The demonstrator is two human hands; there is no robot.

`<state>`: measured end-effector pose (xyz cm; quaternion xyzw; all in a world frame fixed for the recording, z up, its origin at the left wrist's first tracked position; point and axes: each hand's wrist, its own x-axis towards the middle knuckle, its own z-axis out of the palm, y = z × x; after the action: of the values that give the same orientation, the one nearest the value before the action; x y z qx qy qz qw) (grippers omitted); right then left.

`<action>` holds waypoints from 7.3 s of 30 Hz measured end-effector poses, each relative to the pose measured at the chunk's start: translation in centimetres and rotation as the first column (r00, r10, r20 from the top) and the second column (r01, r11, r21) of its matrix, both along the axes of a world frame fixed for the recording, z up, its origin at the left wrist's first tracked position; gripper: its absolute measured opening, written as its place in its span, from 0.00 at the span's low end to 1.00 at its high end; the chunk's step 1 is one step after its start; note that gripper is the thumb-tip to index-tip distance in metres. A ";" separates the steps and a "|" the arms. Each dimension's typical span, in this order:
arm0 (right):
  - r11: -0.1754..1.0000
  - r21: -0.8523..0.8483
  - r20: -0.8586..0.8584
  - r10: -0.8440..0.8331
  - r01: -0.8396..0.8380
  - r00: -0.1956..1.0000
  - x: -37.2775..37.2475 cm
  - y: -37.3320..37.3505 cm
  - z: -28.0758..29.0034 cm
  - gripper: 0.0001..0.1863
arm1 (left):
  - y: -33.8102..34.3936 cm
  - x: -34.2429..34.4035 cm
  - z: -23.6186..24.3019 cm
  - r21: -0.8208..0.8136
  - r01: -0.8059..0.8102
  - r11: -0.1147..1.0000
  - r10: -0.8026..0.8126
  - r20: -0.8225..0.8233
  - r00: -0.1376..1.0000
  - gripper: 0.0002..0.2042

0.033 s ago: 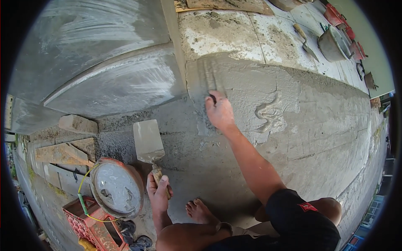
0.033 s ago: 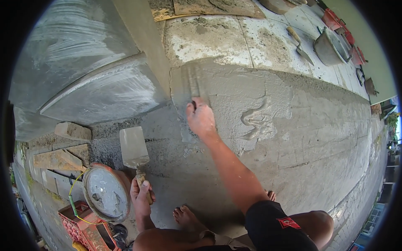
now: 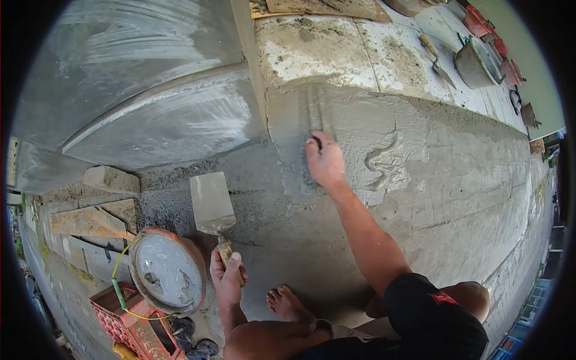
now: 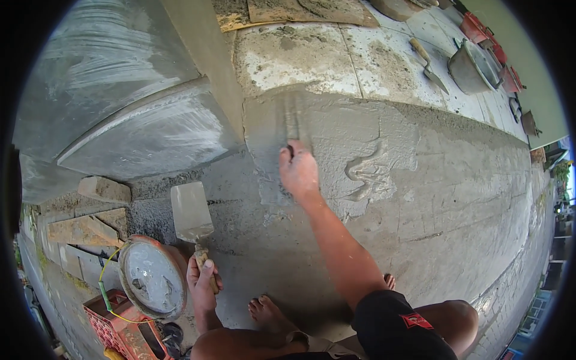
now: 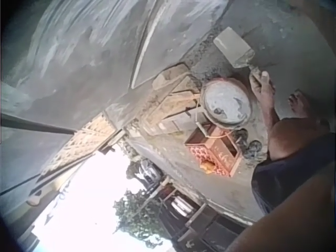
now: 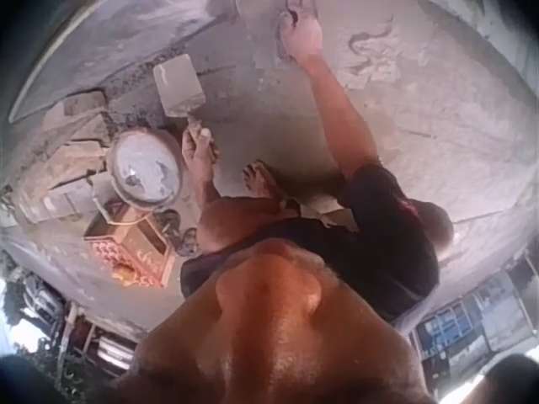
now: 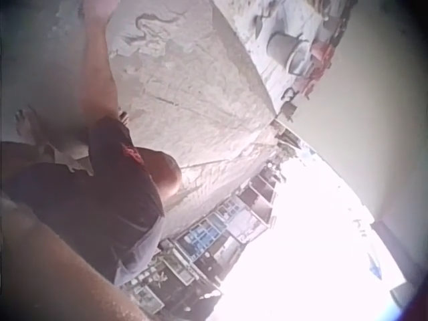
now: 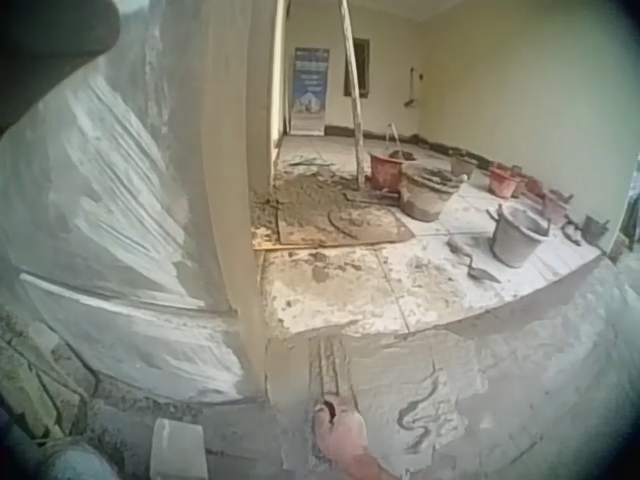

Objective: Leveling and smoothing wet cement along a floor edge using a trowel and a float.

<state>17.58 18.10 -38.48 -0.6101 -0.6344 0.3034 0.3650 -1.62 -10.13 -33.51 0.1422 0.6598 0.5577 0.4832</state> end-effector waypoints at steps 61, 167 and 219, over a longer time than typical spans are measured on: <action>0.990 -0.047 0.050 0.137 -0.135 0.989 -4.4 -2.0 -0.4 0.20 | 1.1 0.9 0.0 0.019 0.067 0.998 -0.065 -0.100 0.993 0.18; 0.717 -0.555 0.357 0.664 -0.422 0.657 27.6 -11.7 4.3 0.28 | 4.4 2.4 3.0 -0.214 0.182 0.960 -0.240 -0.292 0.926 0.12; 0.996 0.036 0.397 -0.086 0.078 0.914 40.6 2.6 4.2 0.26 | 8.8 12.5 16.6 -0.285 0.493 0.822 -0.510 0.018 0.860 0.19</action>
<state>58.19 20.68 -34.28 -0.6816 -0.6721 0.1515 0.2466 10.91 -1.29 -16.92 0.2573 0.6850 0.3079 0.6081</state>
